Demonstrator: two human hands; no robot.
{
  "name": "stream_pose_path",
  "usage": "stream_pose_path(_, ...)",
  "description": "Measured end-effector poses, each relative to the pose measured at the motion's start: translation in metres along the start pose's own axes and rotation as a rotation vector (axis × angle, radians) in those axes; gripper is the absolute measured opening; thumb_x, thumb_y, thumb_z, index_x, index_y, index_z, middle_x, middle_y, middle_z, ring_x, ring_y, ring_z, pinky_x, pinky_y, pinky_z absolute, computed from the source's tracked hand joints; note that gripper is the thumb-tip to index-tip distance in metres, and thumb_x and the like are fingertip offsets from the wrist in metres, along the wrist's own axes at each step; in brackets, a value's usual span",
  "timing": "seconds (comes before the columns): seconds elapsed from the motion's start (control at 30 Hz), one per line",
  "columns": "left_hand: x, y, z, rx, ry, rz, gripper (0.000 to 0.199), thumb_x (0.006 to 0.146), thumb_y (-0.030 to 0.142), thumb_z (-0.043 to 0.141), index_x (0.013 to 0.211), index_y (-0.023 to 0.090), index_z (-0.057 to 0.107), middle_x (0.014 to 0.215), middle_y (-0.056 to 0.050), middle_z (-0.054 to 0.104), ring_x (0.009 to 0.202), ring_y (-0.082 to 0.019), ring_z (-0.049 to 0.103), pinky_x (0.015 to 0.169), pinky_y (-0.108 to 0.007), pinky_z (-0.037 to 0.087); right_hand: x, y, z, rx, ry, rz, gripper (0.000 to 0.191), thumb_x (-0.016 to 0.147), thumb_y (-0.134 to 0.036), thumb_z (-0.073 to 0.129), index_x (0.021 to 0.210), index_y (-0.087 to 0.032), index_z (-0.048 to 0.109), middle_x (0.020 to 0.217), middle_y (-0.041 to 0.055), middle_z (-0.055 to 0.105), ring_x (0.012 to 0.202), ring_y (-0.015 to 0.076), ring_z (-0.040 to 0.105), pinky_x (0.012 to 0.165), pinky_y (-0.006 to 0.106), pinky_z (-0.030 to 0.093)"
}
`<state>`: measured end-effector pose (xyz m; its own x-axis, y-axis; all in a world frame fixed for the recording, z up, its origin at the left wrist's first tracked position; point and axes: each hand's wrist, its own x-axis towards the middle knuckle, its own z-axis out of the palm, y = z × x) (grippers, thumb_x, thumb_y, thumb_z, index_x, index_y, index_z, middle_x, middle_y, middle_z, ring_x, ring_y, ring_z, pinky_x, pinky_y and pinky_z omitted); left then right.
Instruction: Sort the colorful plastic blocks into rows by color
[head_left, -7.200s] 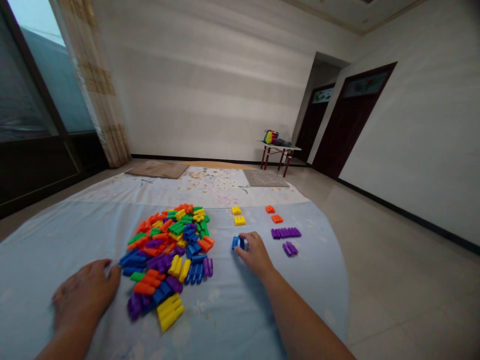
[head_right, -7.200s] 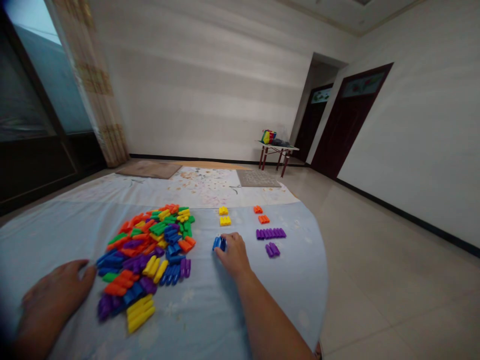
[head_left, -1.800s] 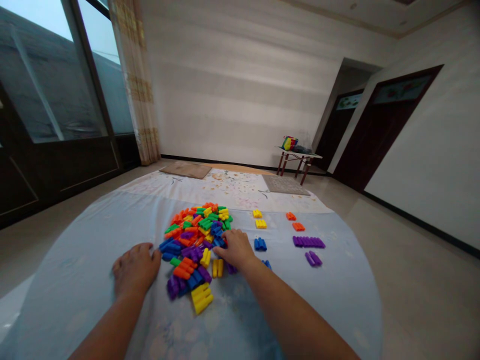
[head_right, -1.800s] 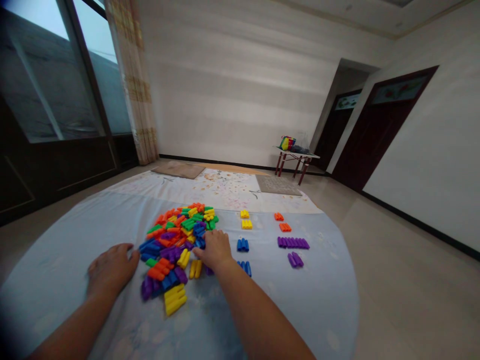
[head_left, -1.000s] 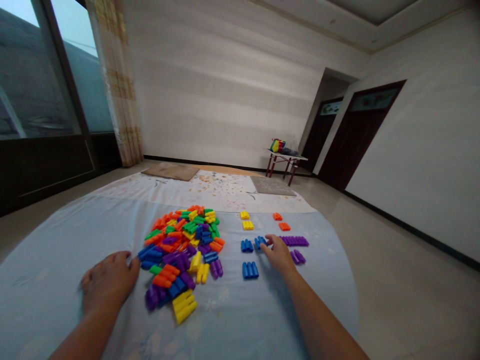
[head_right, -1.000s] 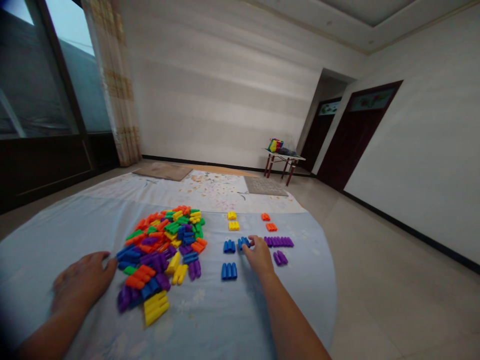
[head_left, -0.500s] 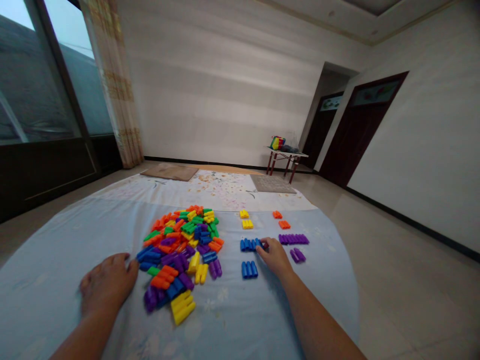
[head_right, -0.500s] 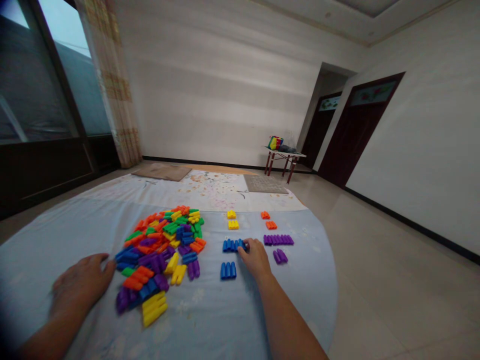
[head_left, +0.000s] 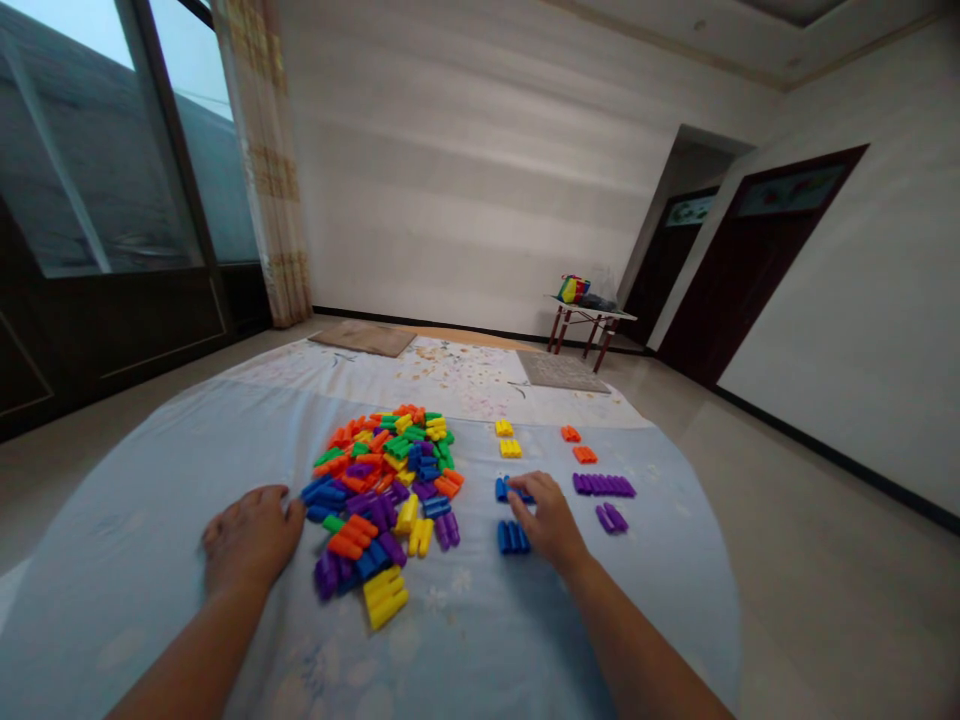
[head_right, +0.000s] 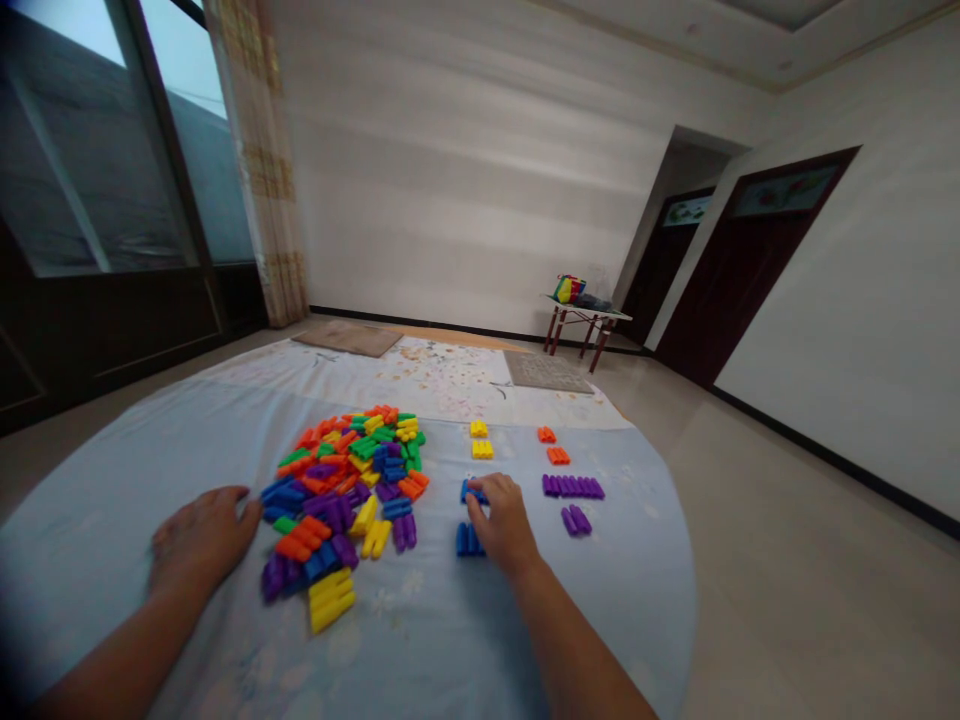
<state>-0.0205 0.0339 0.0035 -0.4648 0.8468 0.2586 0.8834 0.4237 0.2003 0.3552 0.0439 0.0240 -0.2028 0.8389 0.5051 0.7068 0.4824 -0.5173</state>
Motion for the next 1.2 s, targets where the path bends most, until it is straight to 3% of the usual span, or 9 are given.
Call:
stream_pose_path(0.17,-0.002,0.001,-0.002,-0.002,0.003,0.000,0.051,0.083,0.042,0.026,0.114,0.014,0.055,0.118,-0.016,0.056,0.108,-0.032,0.049,0.094,-0.045,0.031,0.008,-0.038,0.024,-0.006,-0.252,-0.138,0.019,0.082,-0.025,0.055,0.099,-0.022,0.062,0.099,0.0056,0.063,0.098,0.0204,0.052,0.089,0.036,0.036)
stream_pose_path(0.4,-0.002,0.000,-0.001,-0.026,0.010,-0.006,0.049,0.082,0.040,0.030,0.113,0.014,0.056,0.116,-0.016,0.057,0.107,-0.031,0.050,0.094,-0.045,0.030,0.017,-0.061,0.054,-0.087,-0.422,-0.155,0.029,0.079,-0.018,0.054,0.107,-0.022,0.061,0.104,0.0060,0.061,0.101,0.0198,0.049,0.089,0.033,0.037)
stream_pose_path(0.7,-0.004,0.001,-0.001,-0.028,0.034,-0.003,0.048,0.082,0.039,0.029,0.112,0.013,0.057,0.115,-0.015,0.058,0.106,-0.031,0.050,0.093,-0.044,0.031,0.005,-0.070,0.031,-0.087,-0.621,-0.051,0.035,0.077,-0.033,0.057,0.109,-0.018,0.060,0.100,0.0089,0.060,0.095,0.0210,0.054,0.083,0.031,0.042)
stream_pose_path(0.93,-0.004,0.002,-0.003,-0.025,0.029,-0.006,0.048,0.082,0.039,0.030,0.113,0.013,0.057,0.116,-0.016,0.057,0.107,-0.030,0.050,0.094,-0.044,0.030,-0.004,-0.064,0.021,0.036,-0.663,-0.290,0.046,0.070,-0.003,0.049,0.111,-0.020,0.061,0.115,0.0067,0.058,0.107,0.0167,0.050,0.093,0.026,0.037)
stream_pose_path(1.07,-0.001,0.001,-0.002,-0.001,-0.016,-0.010,0.049,0.082,0.041,0.031,0.115,0.014,0.055,0.119,-0.015,0.056,0.108,-0.030,0.049,0.094,-0.043,0.029,-0.007,-0.062,0.023,-0.052,-0.648,-0.185,0.032,0.076,-0.026,0.060,0.107,-0.019,0.063,0.102,0.0083,0.060,0.093,0.0190,0.056,0.082,0.028,0.043)
stream_pose_path(1.13,0.002,0.001,0.000,0.032,-0.047,-0.022,0.049,0.082,0.042,0.030,0.116,0.016,0.054,0.121,-0.014,0.055,0.109,-0.030,0.049,0.092,-0.042,0.030,-0.008,-0.063,0.024,-0.130,-0.620,-0.152,0.038,0.074,-0.041,0.062,0.105,-0.019,0.064,0.098,0.0090,0.061,0.089,0.0214,0.057,0.078,0.031,0.044)
stream_pose_path(1.2,0.006,-0.001,0.003,0.071,-0.062,-0.024,0.050,0.082,0.043,0.028,0.117,0.017,0.053,0.121,-0.013,0.055,0.109,-0.029,0.049,0.091,-0.040,0.031,-0.008,-0.063,0.025,-0.189,-0.603,-0.175,0.038,0.074,-0.044,0.062,0.102,-0.019,0.065,0.095,0.0094,0.062,0.089,0.0230,0.057,0.077,0.033,0.044)
